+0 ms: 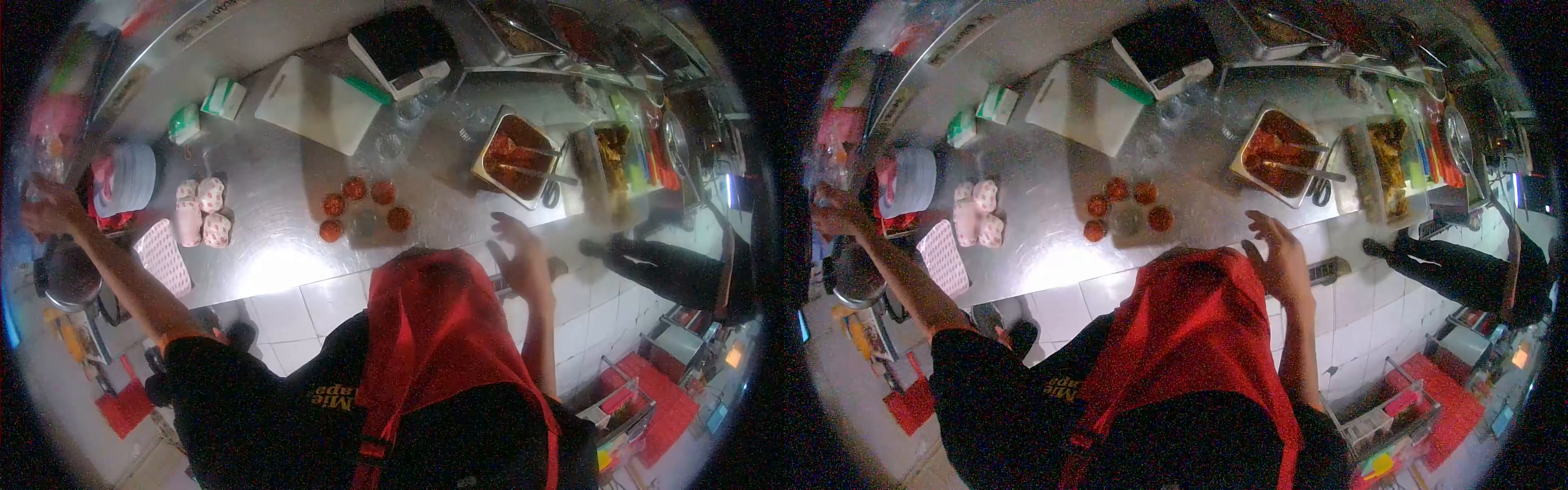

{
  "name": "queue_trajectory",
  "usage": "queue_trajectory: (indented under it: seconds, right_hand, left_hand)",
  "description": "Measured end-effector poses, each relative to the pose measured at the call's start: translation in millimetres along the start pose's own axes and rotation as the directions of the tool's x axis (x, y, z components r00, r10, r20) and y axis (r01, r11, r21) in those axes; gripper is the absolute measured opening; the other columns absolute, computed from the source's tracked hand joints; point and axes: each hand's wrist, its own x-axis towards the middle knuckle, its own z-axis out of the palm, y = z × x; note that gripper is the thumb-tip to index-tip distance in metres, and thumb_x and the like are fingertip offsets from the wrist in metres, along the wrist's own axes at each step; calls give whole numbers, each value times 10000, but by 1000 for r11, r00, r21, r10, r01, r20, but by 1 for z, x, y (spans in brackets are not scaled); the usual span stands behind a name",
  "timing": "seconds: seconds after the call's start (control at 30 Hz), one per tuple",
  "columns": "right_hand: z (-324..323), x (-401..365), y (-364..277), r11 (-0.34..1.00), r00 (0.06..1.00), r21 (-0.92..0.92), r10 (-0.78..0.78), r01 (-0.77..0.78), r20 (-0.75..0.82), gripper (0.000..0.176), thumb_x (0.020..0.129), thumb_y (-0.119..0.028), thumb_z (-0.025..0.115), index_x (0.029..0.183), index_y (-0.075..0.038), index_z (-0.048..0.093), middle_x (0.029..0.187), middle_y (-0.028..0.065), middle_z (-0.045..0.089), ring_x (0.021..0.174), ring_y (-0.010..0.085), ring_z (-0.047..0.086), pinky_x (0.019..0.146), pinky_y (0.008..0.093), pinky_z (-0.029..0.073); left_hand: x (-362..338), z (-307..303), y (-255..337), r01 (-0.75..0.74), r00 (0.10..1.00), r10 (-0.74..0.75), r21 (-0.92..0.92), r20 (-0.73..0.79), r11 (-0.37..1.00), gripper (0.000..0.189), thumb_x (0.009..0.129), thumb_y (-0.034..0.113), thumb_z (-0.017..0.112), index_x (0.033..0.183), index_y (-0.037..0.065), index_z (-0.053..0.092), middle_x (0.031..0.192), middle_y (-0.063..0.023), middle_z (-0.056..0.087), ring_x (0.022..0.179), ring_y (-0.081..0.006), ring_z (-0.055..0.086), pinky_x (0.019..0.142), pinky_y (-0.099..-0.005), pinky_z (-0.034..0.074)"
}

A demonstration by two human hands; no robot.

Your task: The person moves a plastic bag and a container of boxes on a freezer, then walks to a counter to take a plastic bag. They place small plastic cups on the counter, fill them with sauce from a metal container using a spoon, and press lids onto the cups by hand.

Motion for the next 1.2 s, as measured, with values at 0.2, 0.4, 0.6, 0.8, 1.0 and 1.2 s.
queue_trajectory:
  seconds: [0.2, 0.4, 0.6, 0.8, 1.0, 1.2]
  right_hand:
    - [52, 49, 32, 998, 988, -25, -52, 57, 148, 505, 829, -135, 725, 1287, -22, 544, 1269, 232, 589, 1149, 428, 571, 987, 459, 475]
    - [45, 68, 48, 995, 999, -90, -42, 39, -27, 507, 814, -118, 735, 1262, -3, 530, 1279, 257, 568, 1179, 434, 541, 996, 467, 455]
    - [26, 71, 70, 967, 971, -88, 240, -240, -7, 420, 813, -88, 733, 1195, -7, 578, 1165, 205, 649, 1012, 386, 649, 876, 464, 526]
    - [43, 127, 23, 867, 987, -473, -159, 157, 37, 294, 894, -71, 529, 1172, -71, 627, 1148, 172, 648, 1036, 366, 634, 857, 470, 534]
    - [62, 230, 37, 422, 936, -864, -322, 277, 142, 312, 856, -160, 574, 1154, -162, 669, 1100, 85, 648, 1182, 245, 546, 960, 431, 443]
    - [64, 251, 44, 209, 868, -866, -321, 455, 379, 278, 853, -185, 606, 1113, -145, 696, 1115, 80, 662, 1198, 242, 542, 980, 432, 431]
  left_hand:
    - [-82, -165, 193, 33, 999, -39, -825, 13, 564, 457, 951, 392, 620, 1140, -23, 599, 1102, -179, 652, 1033, -317, 625, 939, -437, 464]
    - [-254, -265, 350, 729, 286, 591, -571, 755, 377, 272, 874, 73, 662, 1138, 69, 597, 1070, -127, 670, 984, -239, 661, 860, -370, 521]
    - [-356, -277, 440, 556, 247, 615, -629, 749, 543, 419, 842, 182, 715, 1211, 96, 535, 1121, -174, 639, 1003, -345, 652, 865, -439, 524]
    - [-354, -265, 444, 523, -15, 705, -596, 709, 610, 318, 862, 118, 642, 1177, 143, 604, 1070, -172, 598, 963, -326, 652, 824, -450, 527]
    - [-309, -264, 401, 917, -49, 575, -192, 817, 351, 343, 956, -1, 465, 1214, 152, 633, 1046, -129, 548, 942, -232, 654, 815, -396, 563]
    - [-275, -263, 379, 980, -154, 444, 195, 883, -47, 330, 1021, 98, 360, 1317, 89, 505, 1166, -182, 579, 899, -277, 686, 807, -410, 610]
